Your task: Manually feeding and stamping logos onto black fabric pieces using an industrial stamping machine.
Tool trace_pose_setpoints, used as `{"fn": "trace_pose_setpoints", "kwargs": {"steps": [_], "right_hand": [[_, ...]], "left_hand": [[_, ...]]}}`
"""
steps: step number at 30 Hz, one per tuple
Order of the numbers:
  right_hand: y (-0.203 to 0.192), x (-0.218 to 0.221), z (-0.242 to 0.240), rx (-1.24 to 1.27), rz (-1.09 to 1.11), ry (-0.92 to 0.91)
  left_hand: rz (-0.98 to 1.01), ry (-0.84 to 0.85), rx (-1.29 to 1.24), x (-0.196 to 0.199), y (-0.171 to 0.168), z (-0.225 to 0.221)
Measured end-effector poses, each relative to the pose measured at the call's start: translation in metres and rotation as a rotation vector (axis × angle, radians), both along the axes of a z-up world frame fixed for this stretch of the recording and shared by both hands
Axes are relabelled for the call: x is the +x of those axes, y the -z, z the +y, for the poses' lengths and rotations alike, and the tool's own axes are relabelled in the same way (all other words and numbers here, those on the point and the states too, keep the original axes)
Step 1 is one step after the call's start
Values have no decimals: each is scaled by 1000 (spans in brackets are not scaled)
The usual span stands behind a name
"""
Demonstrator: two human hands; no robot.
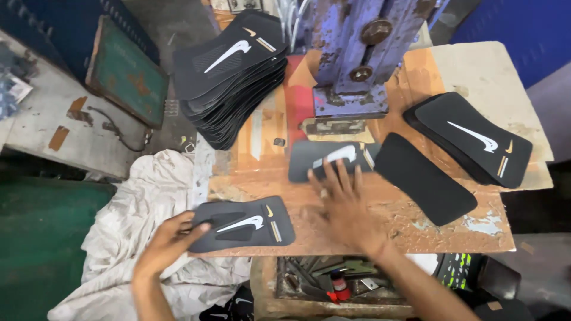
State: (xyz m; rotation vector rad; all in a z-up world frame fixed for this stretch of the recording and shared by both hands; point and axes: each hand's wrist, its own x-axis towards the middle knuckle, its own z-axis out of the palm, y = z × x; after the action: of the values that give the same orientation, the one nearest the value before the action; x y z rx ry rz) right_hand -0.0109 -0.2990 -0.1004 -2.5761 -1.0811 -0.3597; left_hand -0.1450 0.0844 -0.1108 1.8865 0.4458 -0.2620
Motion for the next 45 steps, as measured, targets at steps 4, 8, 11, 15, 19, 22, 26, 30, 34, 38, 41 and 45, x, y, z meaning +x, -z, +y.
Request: {"fn": "trace_pose_setpoints", "kwargs": {"steps": [4,8,11,15,19,22,26,30,34,38,41,45], "right_hand": [[22,51,23,-11,-104,36],[19,52,31,-26,-166,111],[16,45,39,-18,-134,124],[10,45,40,-38,-86,145],[-5,26,-5,53,-11,70],[-22,7,-69,-6,26,111],[-26,5,-150,27,-107,468],[-20,11,-188,21,35,537],[-20,11,-187,51,153,529],[-7,3,-192,89,133,621],[-4,-3,-194,164,65,613],[-16,-20,-195,344,129,638]], "left_hand": [[-144,15,33,25,14,-46],[-198,-43,-79,40,17,-63],[-203,-68,-140,35,18,-63],[-204,-59,-186,36,17,-62],[-197,-34,-170,37,8,-63],[-199,-23,-114,36,10,-67],[-211,-50,-85,36,10,-68],[-278,-59,-77,31,15,-65],[-310,-117,-82,24,29,-64],[-319,-118,-137,26,18,-67],[-316,-114,-171,24,16,-69],[-302,-128,-181,22,16,-72]]}}
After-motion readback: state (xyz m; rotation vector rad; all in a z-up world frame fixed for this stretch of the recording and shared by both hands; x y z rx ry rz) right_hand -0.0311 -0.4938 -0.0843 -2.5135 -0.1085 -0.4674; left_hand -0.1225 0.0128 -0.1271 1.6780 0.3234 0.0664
